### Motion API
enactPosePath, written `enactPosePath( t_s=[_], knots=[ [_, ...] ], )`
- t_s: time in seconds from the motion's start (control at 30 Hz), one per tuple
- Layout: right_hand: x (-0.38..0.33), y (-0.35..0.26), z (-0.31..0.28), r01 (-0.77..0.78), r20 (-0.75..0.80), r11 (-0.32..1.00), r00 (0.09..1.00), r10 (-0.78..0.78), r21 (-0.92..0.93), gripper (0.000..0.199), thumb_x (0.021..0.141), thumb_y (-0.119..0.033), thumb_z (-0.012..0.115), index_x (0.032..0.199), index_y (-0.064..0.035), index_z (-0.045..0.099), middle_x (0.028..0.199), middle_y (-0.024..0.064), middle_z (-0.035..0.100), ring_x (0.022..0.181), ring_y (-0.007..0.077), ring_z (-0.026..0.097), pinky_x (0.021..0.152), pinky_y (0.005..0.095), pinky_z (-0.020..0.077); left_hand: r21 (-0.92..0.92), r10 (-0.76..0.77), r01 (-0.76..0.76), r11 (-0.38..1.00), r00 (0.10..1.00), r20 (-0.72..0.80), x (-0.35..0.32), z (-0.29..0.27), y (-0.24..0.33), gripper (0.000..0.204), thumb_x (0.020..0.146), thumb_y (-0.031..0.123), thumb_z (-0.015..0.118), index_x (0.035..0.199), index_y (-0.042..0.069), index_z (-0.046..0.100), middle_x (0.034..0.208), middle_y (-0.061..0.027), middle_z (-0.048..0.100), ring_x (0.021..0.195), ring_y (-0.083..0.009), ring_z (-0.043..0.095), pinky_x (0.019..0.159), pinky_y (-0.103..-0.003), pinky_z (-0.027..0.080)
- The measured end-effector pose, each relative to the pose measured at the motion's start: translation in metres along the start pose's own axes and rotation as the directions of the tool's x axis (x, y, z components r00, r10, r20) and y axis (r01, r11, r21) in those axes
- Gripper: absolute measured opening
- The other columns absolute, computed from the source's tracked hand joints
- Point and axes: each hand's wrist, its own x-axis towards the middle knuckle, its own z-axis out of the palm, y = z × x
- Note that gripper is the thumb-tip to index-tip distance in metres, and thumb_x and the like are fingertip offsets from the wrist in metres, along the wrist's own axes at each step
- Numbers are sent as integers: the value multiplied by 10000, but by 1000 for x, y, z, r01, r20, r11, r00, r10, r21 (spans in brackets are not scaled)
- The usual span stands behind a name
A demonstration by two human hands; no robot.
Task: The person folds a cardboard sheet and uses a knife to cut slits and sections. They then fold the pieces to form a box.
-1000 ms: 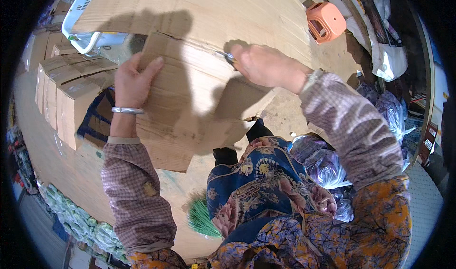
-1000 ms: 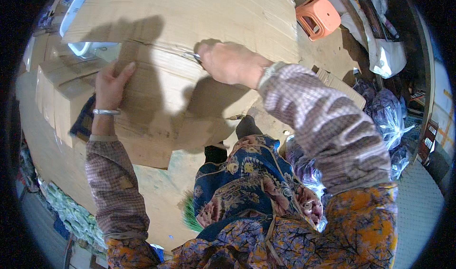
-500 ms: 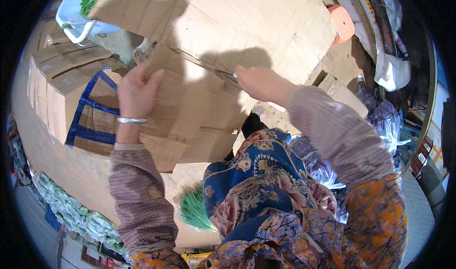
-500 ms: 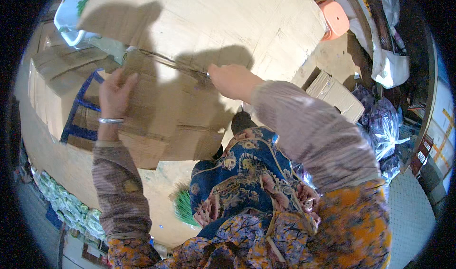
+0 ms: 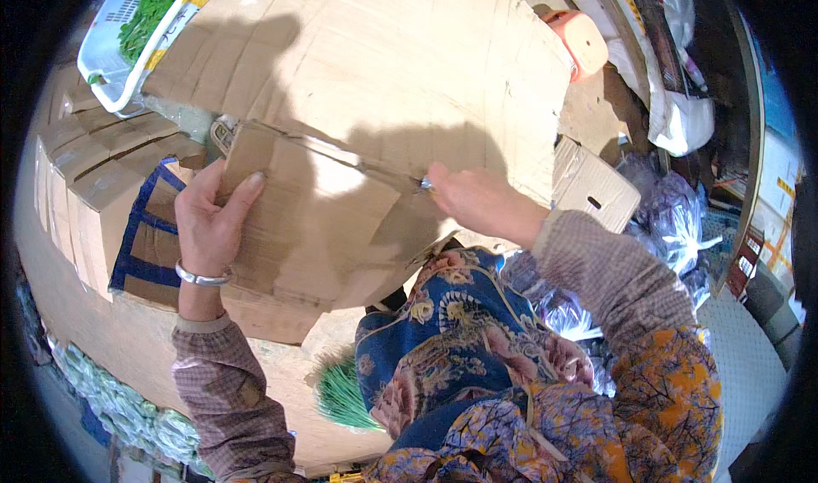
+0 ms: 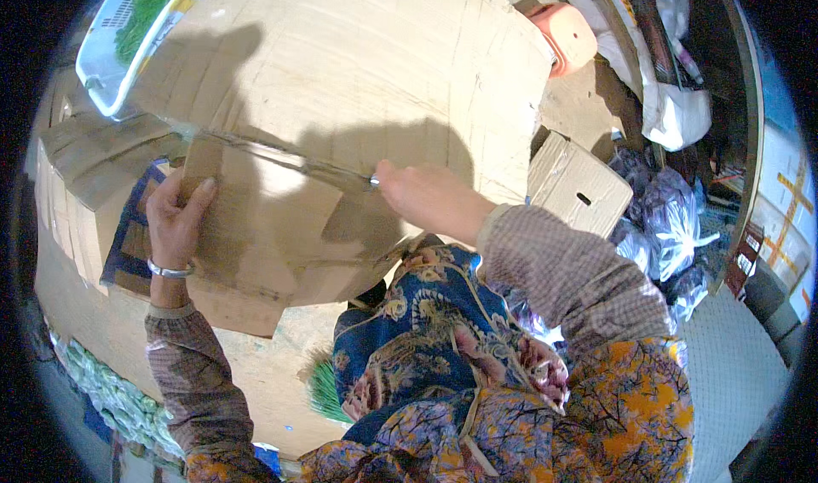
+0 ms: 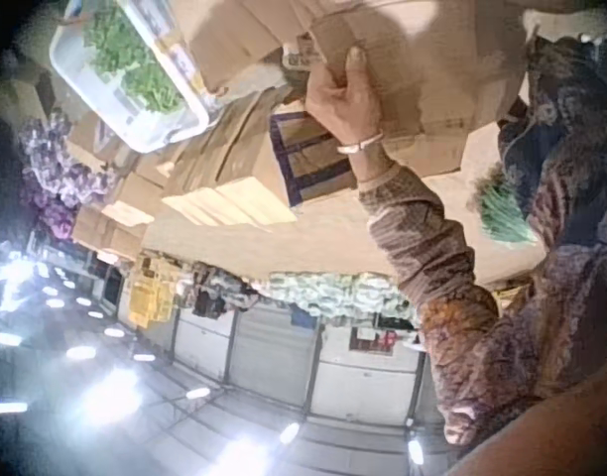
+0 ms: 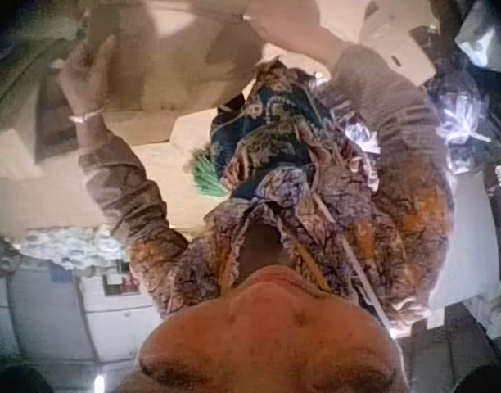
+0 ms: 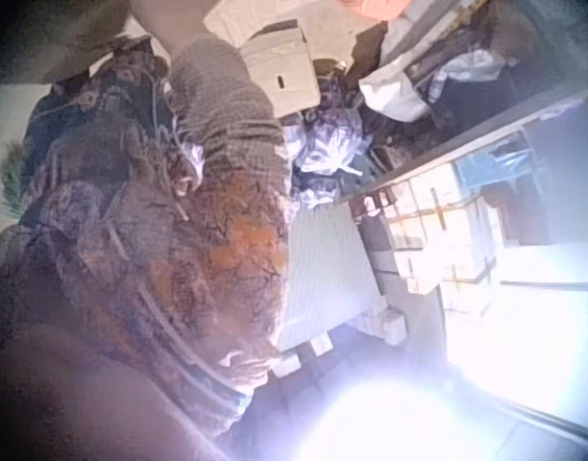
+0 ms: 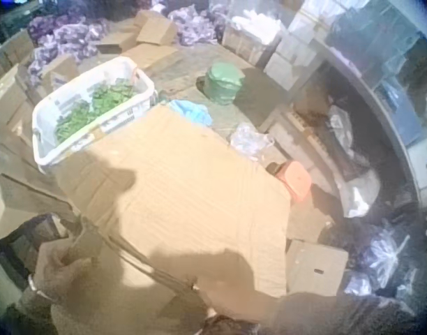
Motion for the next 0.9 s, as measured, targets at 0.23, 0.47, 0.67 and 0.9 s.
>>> enactPosePath(
  t_s=[0.23, 0.47, 0.67, 0.9],
  knots=[
    [-9, 7, -8, -61, -93, 998, 994, 58, -34, 162, 842, -148, 445, 851, 13, 426, 609, 212, 549, 586, 382, 563, 518, 453, 434, 58, 50, -49, 997, 998, -27, 19, 11, -1, 228, 732, 177, 646, 825, -22, 586, 658, -135, 558, 563, -176, 508, 541, -282, 413],
    [-40, 17, 3, -59, -10, 998, 998, 59, -36, 180, 852, -153, 434, 900, 21, 431, 675, 219, 569, 634, 377, 580, 553, 454, 448, -45, 76, -74, 996, 996, 53, 30, 35, -30, 270, 720, 233, 643, 711, -18, 545, 594, -136, 505, 524, -188, 461, 504, -313, 375],
    [-69, 26, 8, -180, 43, 984, 983, 181, -16, 219, 856, -175, 449, 936, 21, 393, 697, 246, 560, 658, 412, 562, 578, 467, 443, -5, 32, -32, 999, 979, 202, 33, 55, -23, 175, 748, 171, 639, 774, 1, 612, 645, 18, 557, 597, -53, 468, 540, -222, 391],
    [-204, 160, 83, -397, 155, 889, 887, 436, -226, 216, 810, -157, 494, 948, -11, 415, 699, 225, 573, 668, 397, 577, 609, 481, 455, -18, -72, 70, 997, 995, -72, 36, -11, -83, 321, 737, 306, 624, 825, 0, 584, 702, -151, 594, 638, -229, 581, 583, -330, 427]
  ],
)
